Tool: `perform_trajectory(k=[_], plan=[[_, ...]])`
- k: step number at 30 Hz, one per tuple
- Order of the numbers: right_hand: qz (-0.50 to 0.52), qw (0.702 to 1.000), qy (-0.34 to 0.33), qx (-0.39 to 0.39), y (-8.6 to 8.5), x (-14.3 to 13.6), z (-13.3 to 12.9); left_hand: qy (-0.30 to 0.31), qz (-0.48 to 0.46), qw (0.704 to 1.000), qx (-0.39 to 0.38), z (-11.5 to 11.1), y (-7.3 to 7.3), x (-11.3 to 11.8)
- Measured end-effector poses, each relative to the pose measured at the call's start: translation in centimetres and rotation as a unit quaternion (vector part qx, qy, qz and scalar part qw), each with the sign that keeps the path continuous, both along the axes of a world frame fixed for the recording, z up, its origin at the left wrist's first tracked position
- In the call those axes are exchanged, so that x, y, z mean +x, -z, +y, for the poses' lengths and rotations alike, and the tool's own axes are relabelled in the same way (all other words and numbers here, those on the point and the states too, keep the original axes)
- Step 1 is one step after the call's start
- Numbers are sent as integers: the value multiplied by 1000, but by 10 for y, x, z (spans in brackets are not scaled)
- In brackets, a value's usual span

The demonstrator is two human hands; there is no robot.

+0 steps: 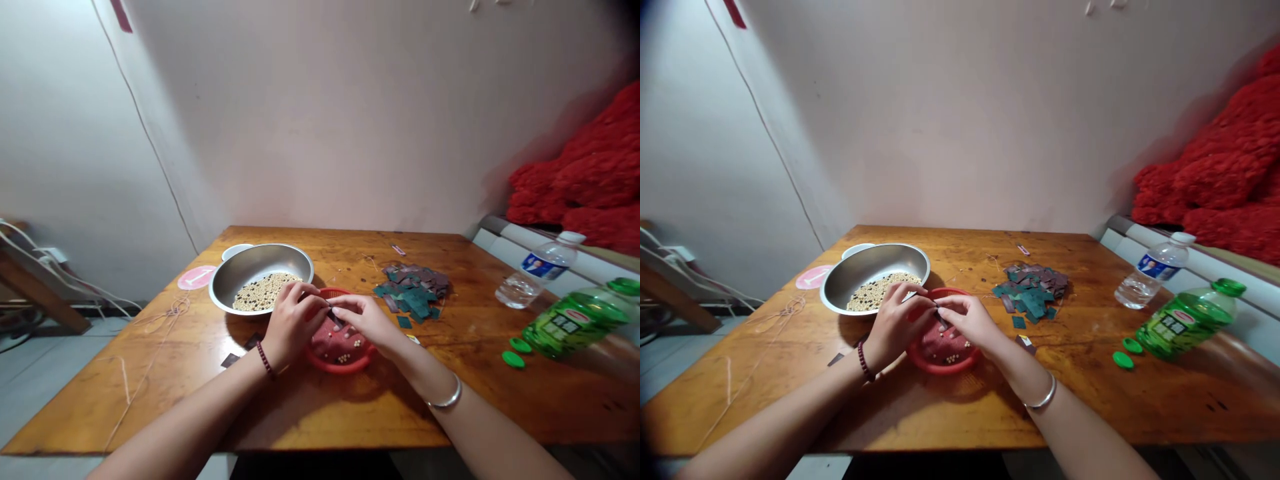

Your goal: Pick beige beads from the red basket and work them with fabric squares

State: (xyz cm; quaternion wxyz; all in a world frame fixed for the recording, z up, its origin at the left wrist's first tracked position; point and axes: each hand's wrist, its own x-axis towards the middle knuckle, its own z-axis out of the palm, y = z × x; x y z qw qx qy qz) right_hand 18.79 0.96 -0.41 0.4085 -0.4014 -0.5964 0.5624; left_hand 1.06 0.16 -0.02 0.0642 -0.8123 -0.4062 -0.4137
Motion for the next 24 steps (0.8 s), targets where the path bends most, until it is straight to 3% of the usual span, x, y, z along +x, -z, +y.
perform_trajectory(k=[6,24], plan=[[8,999,-40,5,0,2,2,-3,-1,1000,15,1,-1,-1],[-51,997,20,46,4,7,6,7,37,999,1,0,-3,1]])
